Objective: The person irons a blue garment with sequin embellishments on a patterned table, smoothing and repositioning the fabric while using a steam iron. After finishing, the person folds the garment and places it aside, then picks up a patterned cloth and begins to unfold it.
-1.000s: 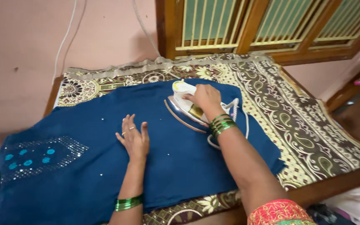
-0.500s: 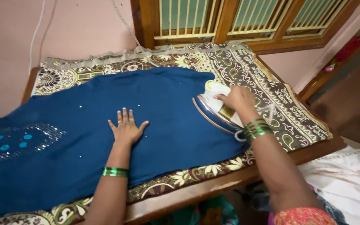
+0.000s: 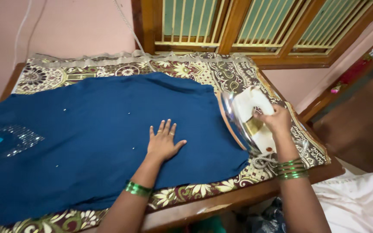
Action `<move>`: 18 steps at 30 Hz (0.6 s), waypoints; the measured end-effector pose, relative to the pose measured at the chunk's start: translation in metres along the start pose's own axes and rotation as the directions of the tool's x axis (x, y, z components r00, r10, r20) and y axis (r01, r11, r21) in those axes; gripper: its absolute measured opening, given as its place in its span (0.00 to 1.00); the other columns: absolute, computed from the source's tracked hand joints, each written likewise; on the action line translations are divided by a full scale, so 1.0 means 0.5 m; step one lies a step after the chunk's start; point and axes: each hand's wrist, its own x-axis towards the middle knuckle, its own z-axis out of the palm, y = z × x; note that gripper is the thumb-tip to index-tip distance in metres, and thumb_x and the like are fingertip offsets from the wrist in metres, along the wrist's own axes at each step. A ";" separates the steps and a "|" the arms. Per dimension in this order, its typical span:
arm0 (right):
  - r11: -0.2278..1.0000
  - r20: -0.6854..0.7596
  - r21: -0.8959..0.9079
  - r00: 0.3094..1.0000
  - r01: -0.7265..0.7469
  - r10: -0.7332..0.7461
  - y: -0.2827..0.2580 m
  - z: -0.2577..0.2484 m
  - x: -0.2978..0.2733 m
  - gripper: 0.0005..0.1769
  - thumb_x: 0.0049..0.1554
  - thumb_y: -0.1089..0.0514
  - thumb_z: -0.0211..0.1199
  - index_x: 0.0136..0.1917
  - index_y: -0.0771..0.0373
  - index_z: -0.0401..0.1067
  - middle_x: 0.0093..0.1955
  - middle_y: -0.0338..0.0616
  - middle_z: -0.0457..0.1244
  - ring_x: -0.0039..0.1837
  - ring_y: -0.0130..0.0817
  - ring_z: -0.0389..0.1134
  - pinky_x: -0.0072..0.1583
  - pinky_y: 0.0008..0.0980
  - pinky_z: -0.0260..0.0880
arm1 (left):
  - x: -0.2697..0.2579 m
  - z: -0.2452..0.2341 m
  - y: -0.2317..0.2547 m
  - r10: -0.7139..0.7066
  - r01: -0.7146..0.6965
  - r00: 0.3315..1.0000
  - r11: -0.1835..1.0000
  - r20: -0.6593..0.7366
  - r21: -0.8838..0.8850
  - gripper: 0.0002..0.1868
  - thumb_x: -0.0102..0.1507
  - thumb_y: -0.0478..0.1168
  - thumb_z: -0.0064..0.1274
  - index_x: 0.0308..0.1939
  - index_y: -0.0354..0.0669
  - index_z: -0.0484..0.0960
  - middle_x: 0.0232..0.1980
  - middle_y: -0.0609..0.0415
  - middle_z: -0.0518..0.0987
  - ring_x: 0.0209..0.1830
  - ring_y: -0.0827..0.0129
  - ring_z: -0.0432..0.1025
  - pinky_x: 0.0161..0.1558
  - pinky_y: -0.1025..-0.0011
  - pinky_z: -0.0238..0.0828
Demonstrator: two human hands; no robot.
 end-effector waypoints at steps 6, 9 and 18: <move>0.642 -0.367 0.714 0.930 0.279 0.003 0.032 0.039 0.076 0.16 0.49 0.71 0.72 0.52 0.71 0.76 0.43 0.46 0.69 0.35 0.27 0.65 0.35 0.23 0.62 | 0.017 -0.008 -0.003 -0.020 0.020 1.000 1.000 -0.017 0.003 0.45 0.63 0.73 0.38 0.77 0.54 0.56 0.82 0.56 0.49 0.83 0.63 0.40 0.76 0.43 0.31; 0.510 -0.487 0.773 0.868 0.377 0.096 0.030 0.080 0.115 0.16 0.50 0.73 0.70 0.52 0.70 0.75 0.45 0.45 0.72 0.35 0.24 0.68 0.33 0.22 0.62 | 0.019 -0.009 -0.005 -0.024 0.023 0.998 1.000 -0.051 -0.010 0.43 0.63 0.71 0.40 0.75 0.56 0.60 0.81 0.57 0.52 0.82 0.64 0.43 0.76 0.43 0.32; 0.579 -0.516 0.720 0.853 0.382 0.079 0.109 0.155 0.139 0.17 0.53 0.73 0.64 0.56 0.68 0.74 0.46 0.45 0.71 0.34 0.24 0.66 0.33 0.23 0.62 | 0.025 -0.004 -0.012 -0.021 0.020 0.997 0.999 -0.068 -0.025 0.39 0.62 0.69 0.44 0.72 0.57 0.65 0.79 0.56 0.56 0.81 0.63 0.47 0.75 0.43 0.36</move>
